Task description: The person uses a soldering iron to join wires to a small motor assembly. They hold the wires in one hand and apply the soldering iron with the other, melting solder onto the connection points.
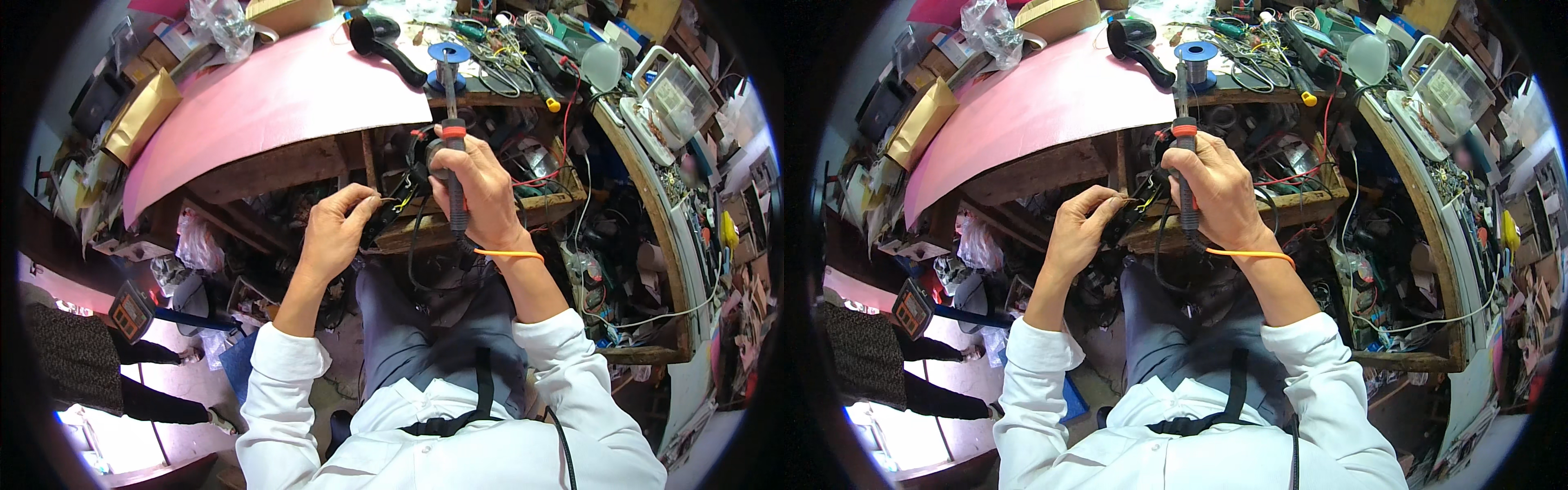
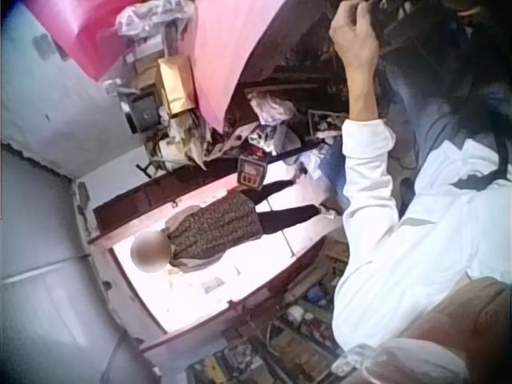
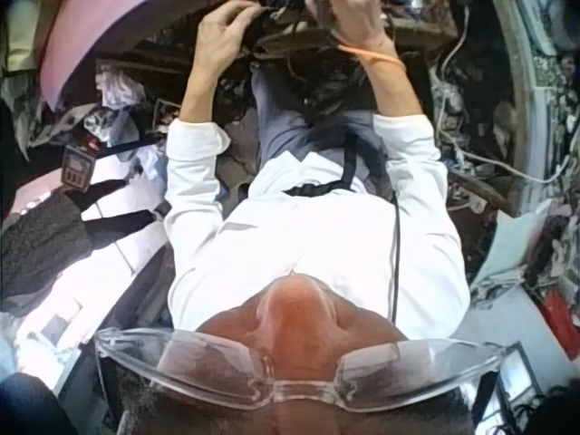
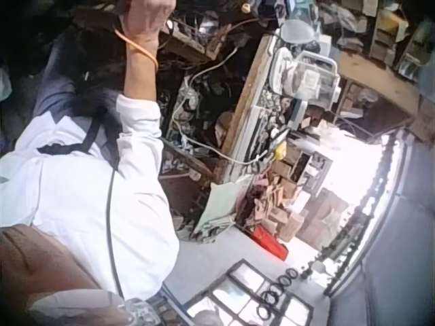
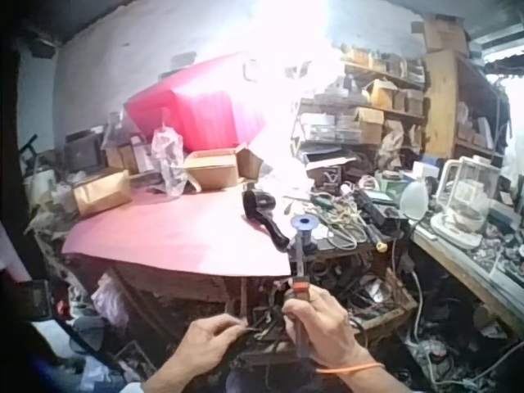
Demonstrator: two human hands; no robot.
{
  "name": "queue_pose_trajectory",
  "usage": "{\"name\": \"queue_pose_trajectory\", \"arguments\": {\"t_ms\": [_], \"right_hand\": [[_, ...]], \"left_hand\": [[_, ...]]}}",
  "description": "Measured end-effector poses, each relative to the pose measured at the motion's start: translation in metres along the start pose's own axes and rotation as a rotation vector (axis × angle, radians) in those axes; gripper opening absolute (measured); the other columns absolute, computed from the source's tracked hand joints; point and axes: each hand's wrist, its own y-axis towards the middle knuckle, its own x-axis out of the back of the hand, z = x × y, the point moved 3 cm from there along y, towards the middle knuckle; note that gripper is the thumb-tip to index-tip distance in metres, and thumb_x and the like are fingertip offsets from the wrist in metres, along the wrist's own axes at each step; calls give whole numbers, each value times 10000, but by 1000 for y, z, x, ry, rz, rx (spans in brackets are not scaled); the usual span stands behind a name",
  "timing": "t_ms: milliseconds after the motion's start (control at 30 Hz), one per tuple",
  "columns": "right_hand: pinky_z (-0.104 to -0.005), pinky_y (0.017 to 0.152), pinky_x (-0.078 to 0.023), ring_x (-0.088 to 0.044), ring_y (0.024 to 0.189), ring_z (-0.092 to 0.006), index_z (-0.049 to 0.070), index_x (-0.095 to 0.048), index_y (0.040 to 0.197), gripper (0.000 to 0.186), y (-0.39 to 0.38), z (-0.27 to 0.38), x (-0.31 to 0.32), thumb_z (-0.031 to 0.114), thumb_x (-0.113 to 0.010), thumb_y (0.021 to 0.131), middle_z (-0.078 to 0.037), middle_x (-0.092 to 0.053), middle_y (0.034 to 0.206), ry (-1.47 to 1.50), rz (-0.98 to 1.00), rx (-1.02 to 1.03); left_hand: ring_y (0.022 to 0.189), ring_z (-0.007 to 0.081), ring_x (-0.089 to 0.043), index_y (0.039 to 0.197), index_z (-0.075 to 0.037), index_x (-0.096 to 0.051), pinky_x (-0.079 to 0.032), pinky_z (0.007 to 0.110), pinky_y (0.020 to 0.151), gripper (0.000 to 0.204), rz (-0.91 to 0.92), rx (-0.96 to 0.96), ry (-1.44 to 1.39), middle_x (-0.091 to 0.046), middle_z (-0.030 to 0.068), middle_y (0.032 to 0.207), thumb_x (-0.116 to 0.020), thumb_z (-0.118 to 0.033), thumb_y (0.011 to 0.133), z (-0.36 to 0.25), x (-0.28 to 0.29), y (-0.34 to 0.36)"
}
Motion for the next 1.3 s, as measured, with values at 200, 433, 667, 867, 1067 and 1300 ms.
{"name": "queue_pose_trajectory", "arguments": {"t_ms": [200, 433, 667, 867, 1067, 1300], "right_hand": [[-475, 932, -587, -689, 1096, -402, 106, -637, 1133, 421, -2, 3, -1, -33, -769, 758, -152, -693, 1117, -15, -7, -8], [-461, 916, -600, -698, 1100, -386, 113, -641, 1136, 436, 7, 3, -5, -40, -788, 755, -147, -695, 1135, 6, -17, 25], [-446, 900, -616, -697, 1128, -385, 117, -644, 1131, 433, 16, 3, -13, -16, -837, 767, -155, -702, 1173, 69, -58, 56], [-448, 954, -581, -704, 1107, -398, 80, -638, 1139, 464, 5, 0, -15, -45, -879, 763, -231, -698, 1327, 94, -87, 33], [-428, 933, -584, -705, 1093, -376, 86, -650, 1151, 498, 7, -3, -17, -77, -880, 740, -222, -689, 1343, 124, -71, 49], [-431, 931, -585, -703, 1093, -381, 82, -654, 1153, 491, 11, 2, -18, -91, -867, 746, -233, -685, 1333, 153, -61, 51]], "left_hand": [[759, 170, -731, 1100, -59, -778, -540, 313, 708, 170, -95, -51, 160, -765, 129, 850, -740, -195, 1006, -19, -12, -11], [823, 72, -672, 1079, 17, -731, -530, 284, 727, 140, -146, -28, 29, -769, 104, 866, -700, -114, 1040, -9, -5, -13], [869, 107, -726, 1092, 24, -752, -561, 280, 800, 138, -193, -3, -88, -806, 101, 936, -697, -92, 1043, -10, -15, -26], [1024, 231, -757, 1114, 26, -727, -578, 331, 922, 123, -332, -206, 25, -784, 166, 1192, -706, -68, 1038, -12, -32, -42], [1082, 281, -755, 1112, 12, -672, -584, 356, 947, 79, -304, -342, 89, -751, 179, 1282, -663, -13, 1037, -12, -34, -44], [947, 207, -735, 1138, -20, -774, -573, 300, 814, 183, -381, -315, 126, -749, 130, 1138, -761, 24, 961, -6, -36, -48]]}}
